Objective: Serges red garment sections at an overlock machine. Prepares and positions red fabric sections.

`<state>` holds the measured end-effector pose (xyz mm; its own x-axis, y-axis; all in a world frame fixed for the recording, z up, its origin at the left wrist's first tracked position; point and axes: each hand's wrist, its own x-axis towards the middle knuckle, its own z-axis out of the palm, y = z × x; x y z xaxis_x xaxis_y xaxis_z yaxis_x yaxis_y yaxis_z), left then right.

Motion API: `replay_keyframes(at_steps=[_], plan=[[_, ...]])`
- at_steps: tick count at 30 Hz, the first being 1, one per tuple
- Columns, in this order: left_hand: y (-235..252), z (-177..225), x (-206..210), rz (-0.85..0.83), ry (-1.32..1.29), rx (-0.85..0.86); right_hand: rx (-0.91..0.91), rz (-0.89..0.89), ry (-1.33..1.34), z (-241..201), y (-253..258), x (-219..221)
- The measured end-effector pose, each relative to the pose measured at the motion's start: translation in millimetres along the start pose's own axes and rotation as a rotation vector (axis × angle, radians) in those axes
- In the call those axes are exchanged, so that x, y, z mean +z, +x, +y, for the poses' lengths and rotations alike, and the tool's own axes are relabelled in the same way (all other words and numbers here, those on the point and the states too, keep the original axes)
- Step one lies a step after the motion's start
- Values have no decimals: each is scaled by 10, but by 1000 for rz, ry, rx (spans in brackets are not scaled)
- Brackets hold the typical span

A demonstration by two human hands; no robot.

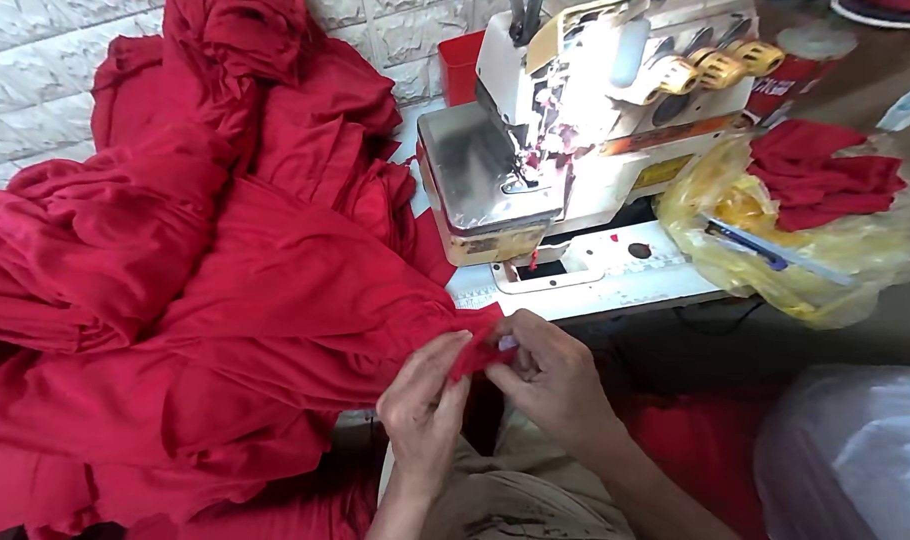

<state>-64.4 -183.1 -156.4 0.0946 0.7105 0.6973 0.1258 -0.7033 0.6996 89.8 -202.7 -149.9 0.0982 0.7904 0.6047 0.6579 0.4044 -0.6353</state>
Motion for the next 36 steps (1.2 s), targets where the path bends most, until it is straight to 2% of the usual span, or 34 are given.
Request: replay_keyframes(at_steps=[2, 4, 6, 8, 9, 11, 13, 15, 16, 19, 21, 25, 28, 29, 33, 36], plan=[[-28, -6, -61, 3, 5, 125, 18, 71, -101, 62, 3, 61], [-58, -6, -137, 60, -99, 91, 47, 98, 43, 137, -10, 115], [-81, 6, -213, 151, -397, -159, 145, 37, 553, 143, -45, 142], [-62, 35, -292, 304, -807, -479, 351, -130, 1148, 91, -102, 163], [-55, 46, -339, 351, -968, -591, 425, -252, 1338, 77, -140, 184], [-6, 127, -359, 340, -1112, -744, 450, -476, 1449, 52, -193, 255], [42, 199, -295, 272, -1124, -862, 353, -613, 1422, 37, -195, 323], [80, 168, -214, 218, -995, -873, 248, -622, 1384, 33, -141, 329], [97, 117, -189, 170, -842, -788, 231, -563, 1337, 24, -97, 301], [135, -34, -204, -8, -258, -369, 255, -312, 1194, 50, 45, 196], [170, -23, -200, -52, -89, -224, 256, -203, 1161, 122, 100, 155], [166, 48, -114, -152, -151, -222, 258, -153, 1163, 179, 110, 135], [148, 52, -65, -131, -188, -265, 262, -147, 1128, 169, 81, 146], [143, 56, -59, -105, -215, -278, 249, -103, 1043, 158, 60, 149], [136, 67, -70, -58, -177, -271, 47, 187, 363, 178, -30, 170], [105, 57, -48, -115, -97, -231, -8, 86, 169, 136, -63, 163]])
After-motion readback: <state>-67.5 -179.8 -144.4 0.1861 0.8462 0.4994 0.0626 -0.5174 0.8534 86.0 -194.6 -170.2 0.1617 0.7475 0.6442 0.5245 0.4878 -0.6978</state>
